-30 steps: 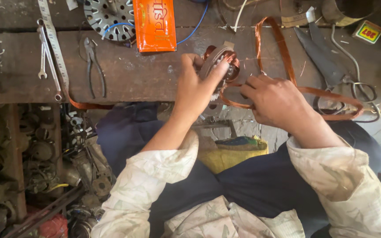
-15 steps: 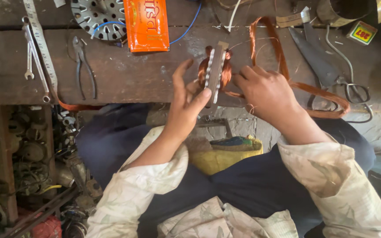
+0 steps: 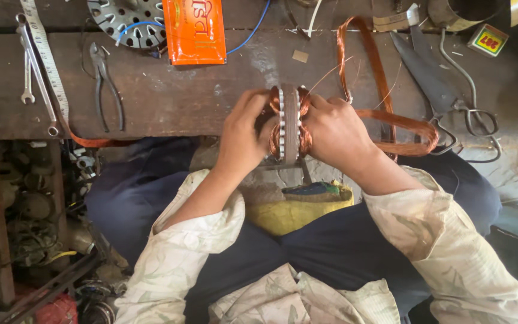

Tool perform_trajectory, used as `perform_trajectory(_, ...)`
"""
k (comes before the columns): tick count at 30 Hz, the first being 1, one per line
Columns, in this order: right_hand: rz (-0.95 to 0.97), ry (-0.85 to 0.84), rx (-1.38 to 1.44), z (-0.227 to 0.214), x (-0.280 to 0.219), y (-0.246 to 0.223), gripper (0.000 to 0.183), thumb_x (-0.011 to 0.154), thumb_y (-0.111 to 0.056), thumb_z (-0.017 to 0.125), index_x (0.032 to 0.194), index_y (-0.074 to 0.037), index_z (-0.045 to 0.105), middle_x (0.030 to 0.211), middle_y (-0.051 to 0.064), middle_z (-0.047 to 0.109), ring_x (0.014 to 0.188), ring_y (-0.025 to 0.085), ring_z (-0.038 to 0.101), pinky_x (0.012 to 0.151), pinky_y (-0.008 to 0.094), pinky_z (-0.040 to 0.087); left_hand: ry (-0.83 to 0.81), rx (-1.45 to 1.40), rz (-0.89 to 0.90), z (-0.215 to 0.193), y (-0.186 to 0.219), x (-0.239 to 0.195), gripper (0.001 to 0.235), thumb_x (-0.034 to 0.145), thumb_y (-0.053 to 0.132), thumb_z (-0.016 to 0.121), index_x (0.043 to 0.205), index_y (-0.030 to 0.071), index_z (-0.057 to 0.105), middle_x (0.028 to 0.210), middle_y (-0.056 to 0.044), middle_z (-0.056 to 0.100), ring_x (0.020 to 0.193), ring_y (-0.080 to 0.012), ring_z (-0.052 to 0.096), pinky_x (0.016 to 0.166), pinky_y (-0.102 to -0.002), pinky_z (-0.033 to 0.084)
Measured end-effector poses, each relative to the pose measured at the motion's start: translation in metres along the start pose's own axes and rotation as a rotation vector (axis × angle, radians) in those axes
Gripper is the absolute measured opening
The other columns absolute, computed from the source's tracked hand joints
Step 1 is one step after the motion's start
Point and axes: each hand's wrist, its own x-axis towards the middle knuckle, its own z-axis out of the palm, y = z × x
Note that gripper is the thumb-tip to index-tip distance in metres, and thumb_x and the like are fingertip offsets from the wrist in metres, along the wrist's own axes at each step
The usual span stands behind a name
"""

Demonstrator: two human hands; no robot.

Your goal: The person sits cross-legged and winds a flat copper wire around a circular stator core, inserting the wire into slots and using a metal bar to press the windings down. The person continues this process, building up layers of copper wire on the stator.

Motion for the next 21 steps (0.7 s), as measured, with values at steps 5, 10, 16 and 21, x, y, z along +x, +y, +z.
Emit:
perform_trajectory(5, 0.014, -0.071, -0.085, 0.001, -0.001, 0.0, 0.011, 0.072, -0.017, 0.069, 0.077, -0.007, 0.068, 0.088, 0.011, 0.066, 0.087, 0.026, 0.065, 0.065, 0.039, 0.051, -0.033, 0.15, 0.042, 0.0, -0.005, 0.001, 0.028, 0.086, -0.005, 0.067, 0.114, 0.002, 0.066, 0.119, -0.017, 0.066, 0.102, -0.0388, 0.07, 0.085, -0.044, 0.058)
perform_trajectory(10, 0.043, -0.08, -0.03, 0.0, -0.008, 0.007, 0.012, 0.072, -0.006, 0.064, 0.083, -0.008, 0.07, 0.09, 0.01, 0.063, 0.09, 0.026, 0.063, 0.076, 0.04, 0.052, -0.12, 0.494, -0.108, -0.044, 0.0, 0.017, 0.02, 0.085, 0.001, 0.07, 0.103, 0.009, 0.072, 0.105, -0.014, 0.07, 0.093, -0.0393, 0.069, 0.08, -0.05, 0.055)
perform_trajectory(16, 0.041, -0.088, -0.038, 0.005, -0.005, 0.007, 0.012, 0.072, -0.007, 0.065, 0.083, -0.005, 0.069, 0.092, 0.015, 0.064, 0.089, 0.032, 0.063, 0.081, 0.042, 0.052, -0.197, 0.506, 0.204, -0.038, -0.007, 0.019, 0.032, 0.075, 0.008, 0.076, 0.107, 0.005, 0.071, 0.107, -0.015, 0.071, 0.099, -0.0372, 0.068, 0.087, -0.049, 0.052)
perform_trajectory(21, 0.083, -0.068, 0.207, 0.014, 0.0, 0.004, 0.023, 0.072, -0.011, 0.068, 0.092, 0.0, 0.07, 0.095, 0.017, 0.066, 0.087, 0.037, 0.061, 0.081, 0.046, 0.051, -0.209, 0.417, 0.206, -0.005, -0.015, 0.008, 0.037, 0.077, 0.005, 0.077, 0.113, 0.0, 0.07, 0.118, -0.018, 0.07, 0.104, -0.0378, 0.067, 0.09, -0.046, 0.054)
